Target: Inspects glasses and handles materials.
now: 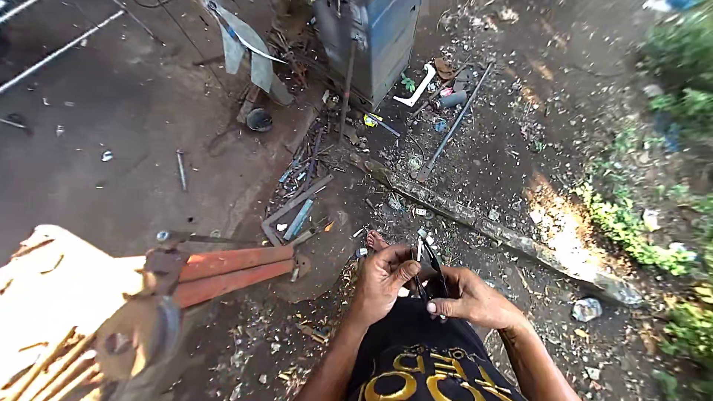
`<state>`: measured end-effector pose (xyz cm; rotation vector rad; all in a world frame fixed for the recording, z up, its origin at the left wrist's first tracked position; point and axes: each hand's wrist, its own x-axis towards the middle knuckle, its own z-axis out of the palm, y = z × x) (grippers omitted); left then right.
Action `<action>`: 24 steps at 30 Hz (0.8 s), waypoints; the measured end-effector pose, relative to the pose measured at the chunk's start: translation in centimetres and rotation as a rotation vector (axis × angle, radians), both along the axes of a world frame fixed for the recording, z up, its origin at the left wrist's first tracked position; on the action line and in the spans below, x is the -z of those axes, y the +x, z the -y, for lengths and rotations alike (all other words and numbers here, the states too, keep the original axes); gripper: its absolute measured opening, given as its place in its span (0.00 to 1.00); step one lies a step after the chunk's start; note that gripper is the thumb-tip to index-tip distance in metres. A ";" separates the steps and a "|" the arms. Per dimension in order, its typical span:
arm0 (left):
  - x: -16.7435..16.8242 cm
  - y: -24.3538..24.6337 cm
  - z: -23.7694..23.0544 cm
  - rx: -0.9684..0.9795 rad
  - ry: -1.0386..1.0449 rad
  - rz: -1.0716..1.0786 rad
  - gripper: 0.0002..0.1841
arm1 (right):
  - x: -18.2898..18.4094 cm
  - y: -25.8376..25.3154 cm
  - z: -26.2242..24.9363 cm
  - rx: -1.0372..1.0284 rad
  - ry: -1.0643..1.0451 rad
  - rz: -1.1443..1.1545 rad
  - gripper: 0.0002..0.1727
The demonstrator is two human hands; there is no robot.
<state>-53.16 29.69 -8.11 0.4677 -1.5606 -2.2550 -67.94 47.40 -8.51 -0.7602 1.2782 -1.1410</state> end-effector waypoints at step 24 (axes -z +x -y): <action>-2.1 -2.3 20.8 -0.489 -0.066 0.161 0.11 | -0.8 -7.5 32.6 -0.342 -0.172 -0.182 0.41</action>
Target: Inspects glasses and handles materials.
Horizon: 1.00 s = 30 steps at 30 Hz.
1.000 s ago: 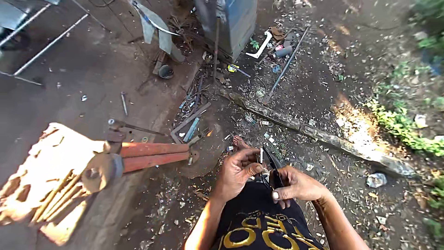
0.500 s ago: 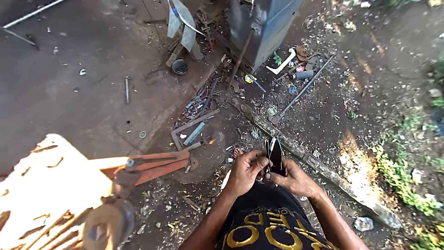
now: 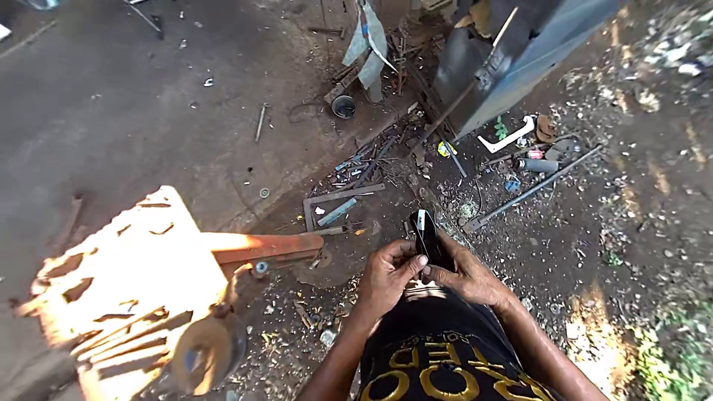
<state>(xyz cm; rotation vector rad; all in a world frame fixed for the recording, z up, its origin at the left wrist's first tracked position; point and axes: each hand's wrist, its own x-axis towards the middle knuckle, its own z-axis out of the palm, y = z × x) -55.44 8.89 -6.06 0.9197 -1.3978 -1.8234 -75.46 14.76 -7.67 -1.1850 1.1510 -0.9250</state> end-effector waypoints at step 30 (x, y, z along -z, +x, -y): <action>-3.3 -10.2 7.0 -1.062 0.734 -0.566 0.14 | -0.2 -11.6 18.0 -0.672 -0.239 0.042 0.08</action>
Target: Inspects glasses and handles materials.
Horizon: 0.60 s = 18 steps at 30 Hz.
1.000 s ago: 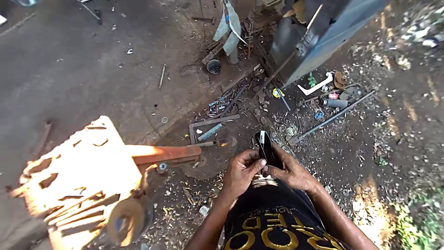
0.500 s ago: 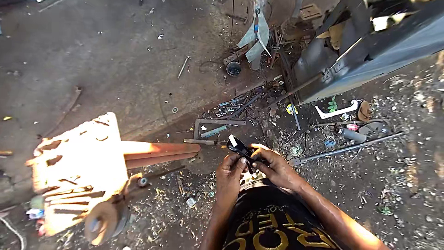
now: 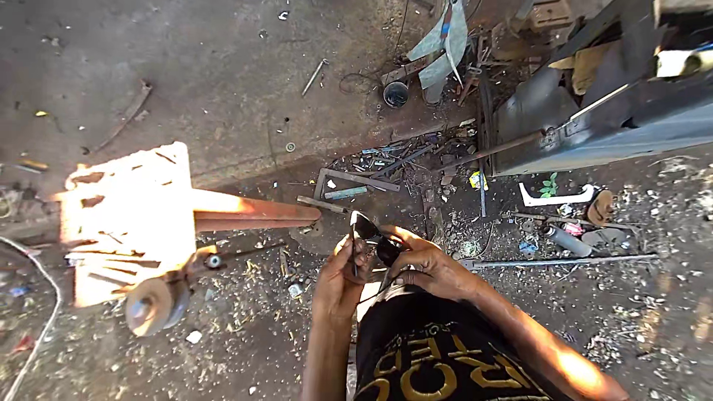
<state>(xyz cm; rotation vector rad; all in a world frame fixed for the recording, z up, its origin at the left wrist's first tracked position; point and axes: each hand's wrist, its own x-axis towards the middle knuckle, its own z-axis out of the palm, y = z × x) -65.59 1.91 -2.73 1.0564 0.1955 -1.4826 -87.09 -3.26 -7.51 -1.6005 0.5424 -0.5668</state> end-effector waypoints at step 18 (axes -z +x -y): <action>-3.9 9.0 -3.5 0.232 -0.288 0.534 0.18 | -0.2 6.0 -1.5 0.279 -0.159 -0.179 0.09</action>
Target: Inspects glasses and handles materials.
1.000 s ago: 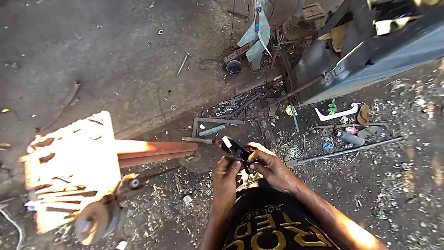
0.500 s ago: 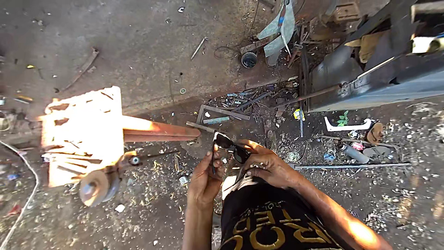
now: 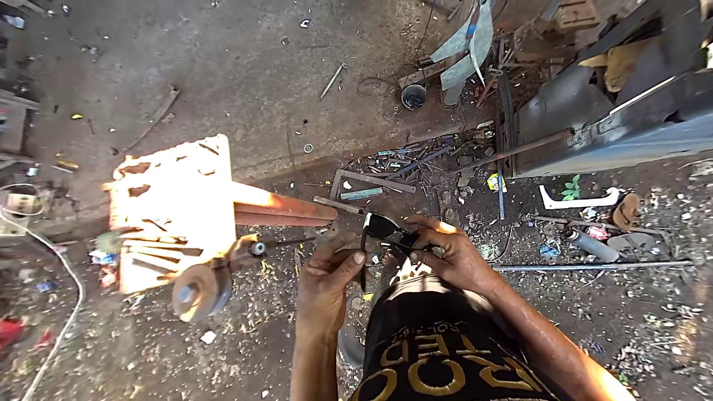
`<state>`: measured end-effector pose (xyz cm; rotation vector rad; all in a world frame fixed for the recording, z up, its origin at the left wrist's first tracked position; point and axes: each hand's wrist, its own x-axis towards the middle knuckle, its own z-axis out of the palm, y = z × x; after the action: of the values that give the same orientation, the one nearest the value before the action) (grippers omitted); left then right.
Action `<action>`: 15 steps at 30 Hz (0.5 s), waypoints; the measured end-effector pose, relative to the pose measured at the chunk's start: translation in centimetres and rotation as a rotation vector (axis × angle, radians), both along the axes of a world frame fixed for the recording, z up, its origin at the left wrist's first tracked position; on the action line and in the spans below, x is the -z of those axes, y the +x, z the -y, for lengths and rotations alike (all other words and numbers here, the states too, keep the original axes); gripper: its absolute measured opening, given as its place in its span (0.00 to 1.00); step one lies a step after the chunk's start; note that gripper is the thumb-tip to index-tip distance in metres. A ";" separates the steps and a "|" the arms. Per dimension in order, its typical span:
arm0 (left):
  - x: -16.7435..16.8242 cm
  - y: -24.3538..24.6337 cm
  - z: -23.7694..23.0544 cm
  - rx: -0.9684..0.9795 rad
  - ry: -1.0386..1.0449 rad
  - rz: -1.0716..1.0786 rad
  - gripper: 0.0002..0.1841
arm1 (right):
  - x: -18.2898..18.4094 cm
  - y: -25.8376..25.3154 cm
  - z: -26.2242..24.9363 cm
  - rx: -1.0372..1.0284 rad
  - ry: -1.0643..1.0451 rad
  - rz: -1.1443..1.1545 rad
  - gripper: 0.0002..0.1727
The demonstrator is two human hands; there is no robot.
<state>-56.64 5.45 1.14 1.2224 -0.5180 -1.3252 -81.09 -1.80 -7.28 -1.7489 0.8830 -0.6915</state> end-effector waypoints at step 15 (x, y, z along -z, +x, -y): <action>2.4 4.2 -2.4 0.336 -0.208 0.166 0.15 | 0.5 7.9 -2.7 -0.068 0.475 0.211 0.36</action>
<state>-52.49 7.86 -1.26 1.1086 -0.9901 -1.4123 -73.15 0.93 -7.75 -1.2520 0.7634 -0.5548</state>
